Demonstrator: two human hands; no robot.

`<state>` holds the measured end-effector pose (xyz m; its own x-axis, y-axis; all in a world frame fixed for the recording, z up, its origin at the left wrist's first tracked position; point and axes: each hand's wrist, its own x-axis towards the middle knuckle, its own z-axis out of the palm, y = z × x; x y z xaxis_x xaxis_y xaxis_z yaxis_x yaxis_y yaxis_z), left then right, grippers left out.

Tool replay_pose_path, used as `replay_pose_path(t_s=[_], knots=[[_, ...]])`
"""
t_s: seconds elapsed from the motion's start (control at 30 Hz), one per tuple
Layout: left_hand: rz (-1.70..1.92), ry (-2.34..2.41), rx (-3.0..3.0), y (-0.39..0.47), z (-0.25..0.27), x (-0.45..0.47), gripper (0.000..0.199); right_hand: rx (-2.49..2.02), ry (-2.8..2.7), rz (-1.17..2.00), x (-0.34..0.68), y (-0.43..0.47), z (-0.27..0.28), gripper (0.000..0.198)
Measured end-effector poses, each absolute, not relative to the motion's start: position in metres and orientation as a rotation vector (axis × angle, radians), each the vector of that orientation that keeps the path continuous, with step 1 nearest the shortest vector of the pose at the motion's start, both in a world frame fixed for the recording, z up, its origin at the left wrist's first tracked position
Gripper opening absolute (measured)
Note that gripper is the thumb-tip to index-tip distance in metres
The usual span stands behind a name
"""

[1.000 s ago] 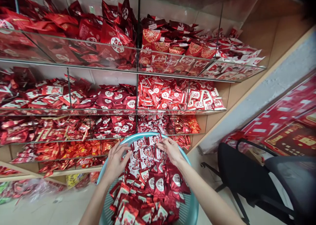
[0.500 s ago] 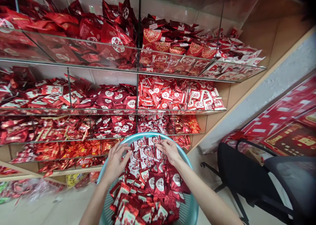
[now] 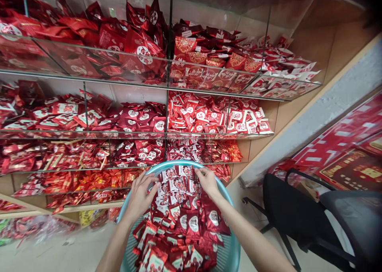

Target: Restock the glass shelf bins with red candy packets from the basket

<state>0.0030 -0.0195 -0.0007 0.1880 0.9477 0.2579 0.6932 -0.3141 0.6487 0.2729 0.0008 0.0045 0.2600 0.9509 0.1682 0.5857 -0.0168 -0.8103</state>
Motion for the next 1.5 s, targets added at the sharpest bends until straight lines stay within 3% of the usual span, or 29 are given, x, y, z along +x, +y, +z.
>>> replay_pose_path(t_s=[0.2,0.4,0.63,0.8,1.1,1.27,1.5], knots=[[0.886,1.560,2.095,-0.020,0.000,0.005,0.025,-1.691,-1.615,0.270,0.261,0.032,0.039,0.030],[0.903,1.557,2.081,-0.020,-0.002,0.004,0.025,-1.843,-1.763,0.383,0.211,0.092,0.052,0.018],[0.947,1.533,2.067,-0.020,-0.001,0.002,0.024,-1.971,-1.740,0.489,0.175,0.135,0.040,0.025],[0.940,1.542,2.047,-0.020,-0.003,0.002,0.025,-1.947,-1.697,0.561,0.175,0.142,0.037,0.019],[1.050,1.455,1.928,-0.014,-0.002,-0.001,0.024,-1.703,-1.679,0.691,0.208,0.110,0.061,0.020],[1.161,1.352,1.619,-0.013,0.012,-0.004,0.027,-1.401,-1.672,0.806,0.235,0.067,0.074,0.016],[1.137,1.354,1.624,-0.013,0.013,-0.002,0.032,-1.211,-1.780,0.919,0.243,-0.004,0.076,0.022]])
